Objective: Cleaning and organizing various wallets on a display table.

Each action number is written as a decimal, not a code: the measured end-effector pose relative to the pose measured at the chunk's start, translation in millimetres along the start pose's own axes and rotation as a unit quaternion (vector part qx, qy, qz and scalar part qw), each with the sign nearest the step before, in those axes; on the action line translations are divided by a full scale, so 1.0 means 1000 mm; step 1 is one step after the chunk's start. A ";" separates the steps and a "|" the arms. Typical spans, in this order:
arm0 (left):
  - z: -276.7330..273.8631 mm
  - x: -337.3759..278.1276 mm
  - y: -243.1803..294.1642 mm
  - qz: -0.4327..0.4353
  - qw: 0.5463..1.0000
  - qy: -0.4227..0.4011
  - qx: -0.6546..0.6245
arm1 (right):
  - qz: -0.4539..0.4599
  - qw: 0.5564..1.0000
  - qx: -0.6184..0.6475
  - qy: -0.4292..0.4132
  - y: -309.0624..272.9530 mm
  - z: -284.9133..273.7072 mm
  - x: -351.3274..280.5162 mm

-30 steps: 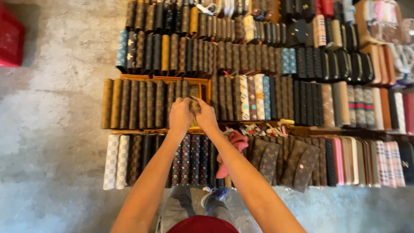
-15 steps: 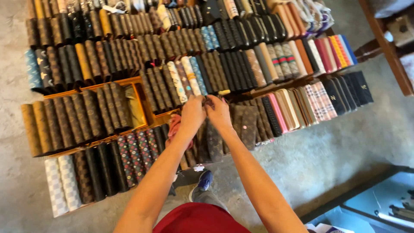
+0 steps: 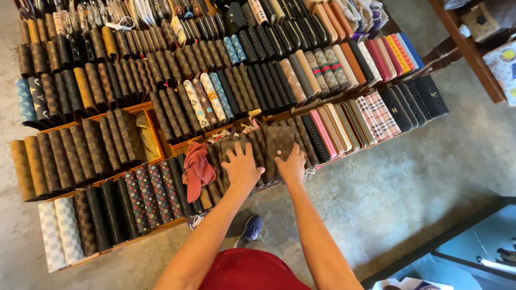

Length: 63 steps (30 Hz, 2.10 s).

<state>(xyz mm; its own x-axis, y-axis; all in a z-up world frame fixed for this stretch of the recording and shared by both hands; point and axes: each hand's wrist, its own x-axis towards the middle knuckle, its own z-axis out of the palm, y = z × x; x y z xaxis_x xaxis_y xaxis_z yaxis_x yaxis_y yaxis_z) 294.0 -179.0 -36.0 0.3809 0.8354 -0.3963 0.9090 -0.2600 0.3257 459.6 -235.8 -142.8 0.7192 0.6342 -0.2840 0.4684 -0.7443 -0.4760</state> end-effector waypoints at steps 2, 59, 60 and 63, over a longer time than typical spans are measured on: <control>0.000 -0.001 0.004 -0.007 1.000 -0.011 0.004 | 0.003 1.000 0.008 -0.014 0.001 -0.004 0.000; -0.081 0.164 -0.358 -0.065 0.992 0.107 -0.010 | -0.174 0.967 0.056 -0.178 -0.357 0.107 -0.083; -0.075 0.171 -0.361 -0.067 0.990 0.106 0.065 | -0.176 0.966 0.048 -0.186 -0.358 0.109 -0.081; -0.077 0.168 -0.359 -0.075 0.989 0.087 0.095 | -0.175 0.962 0.061 -0.202 -0.367 0.110 -0.087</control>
<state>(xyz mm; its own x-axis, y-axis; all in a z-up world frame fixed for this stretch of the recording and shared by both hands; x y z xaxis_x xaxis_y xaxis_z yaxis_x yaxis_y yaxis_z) 18.9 91.4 -153.5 0.2201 0.9376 -0.2691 0.9746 -0.1996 0.1016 168.2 5.2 -34.7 0.2598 0.8891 -0.3769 0.5632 -0.4565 -0.6888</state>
